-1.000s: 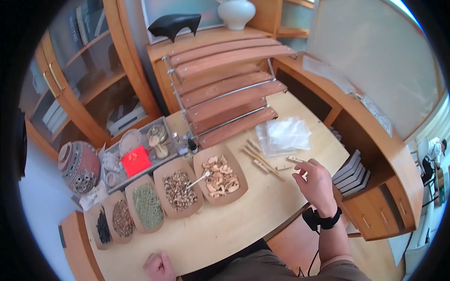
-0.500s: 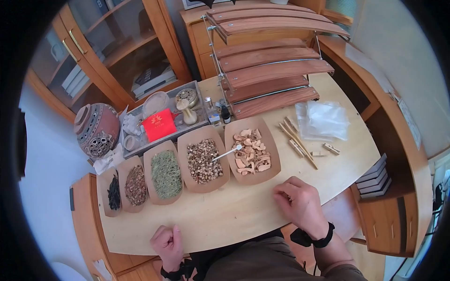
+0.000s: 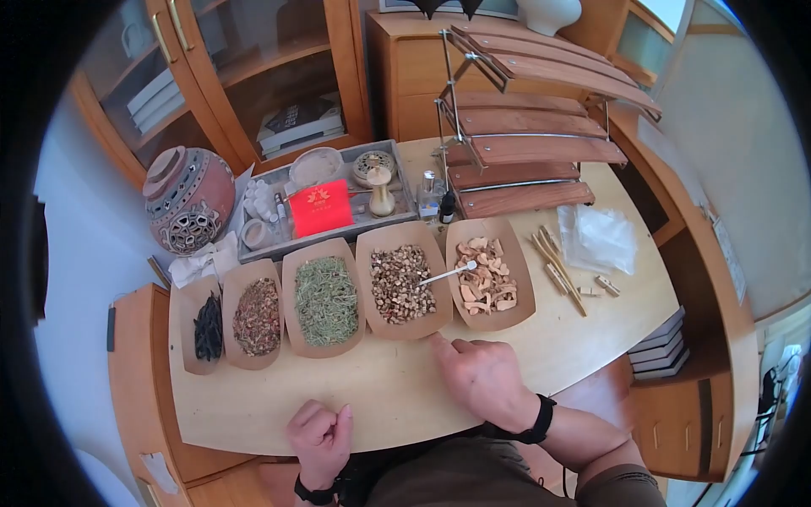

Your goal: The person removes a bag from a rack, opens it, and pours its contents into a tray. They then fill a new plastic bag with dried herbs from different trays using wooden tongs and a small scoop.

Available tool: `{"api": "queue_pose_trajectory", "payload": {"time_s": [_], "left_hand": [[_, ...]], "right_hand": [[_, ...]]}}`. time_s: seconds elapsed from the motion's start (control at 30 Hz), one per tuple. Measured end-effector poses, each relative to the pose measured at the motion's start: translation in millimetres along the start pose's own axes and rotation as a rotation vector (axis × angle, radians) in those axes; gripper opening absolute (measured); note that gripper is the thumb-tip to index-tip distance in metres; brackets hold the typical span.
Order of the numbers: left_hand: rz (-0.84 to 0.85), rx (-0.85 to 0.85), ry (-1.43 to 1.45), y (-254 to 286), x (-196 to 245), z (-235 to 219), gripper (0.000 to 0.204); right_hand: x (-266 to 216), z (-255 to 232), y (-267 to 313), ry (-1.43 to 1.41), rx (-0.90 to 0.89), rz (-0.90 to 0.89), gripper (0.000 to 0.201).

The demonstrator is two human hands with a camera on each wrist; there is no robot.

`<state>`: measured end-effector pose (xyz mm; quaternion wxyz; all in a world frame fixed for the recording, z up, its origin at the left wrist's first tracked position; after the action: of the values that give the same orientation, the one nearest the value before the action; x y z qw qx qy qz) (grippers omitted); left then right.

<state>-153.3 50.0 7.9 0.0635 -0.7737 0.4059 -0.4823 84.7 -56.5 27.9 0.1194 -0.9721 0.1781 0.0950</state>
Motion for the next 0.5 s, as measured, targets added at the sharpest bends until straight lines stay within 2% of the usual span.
{"api": "queue_pose_trajectory", "payload": {"time_s": [0.33,0.47,0.5], "left_hand": [[0.151,-0.03,0.063,-16,17,-8,0.043],[0.159,-0.031,0.07,-11,11,-6,0.042],[0.114,-0.021,0.05,-5,6,-3,0.04]], "right_hand": [[-4,-7,1,0.0,0.035,-0.105,0.027],[-2,-4,2,-0.006,0.059,-0.08,0.015],[-1,-7,2,-0.03,0.059,-0.068,0.011]]}}
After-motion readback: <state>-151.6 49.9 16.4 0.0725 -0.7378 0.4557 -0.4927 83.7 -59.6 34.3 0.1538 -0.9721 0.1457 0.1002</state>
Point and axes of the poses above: each hand's wrist, its own y-axis away from the middle knuckle, its own z-axis out of the palm, x = y × z, the point moved 4 cm from there along -y, towards the middle knuckle, and after that the axes turned 8 degrees about z, right-handed, at the moved point
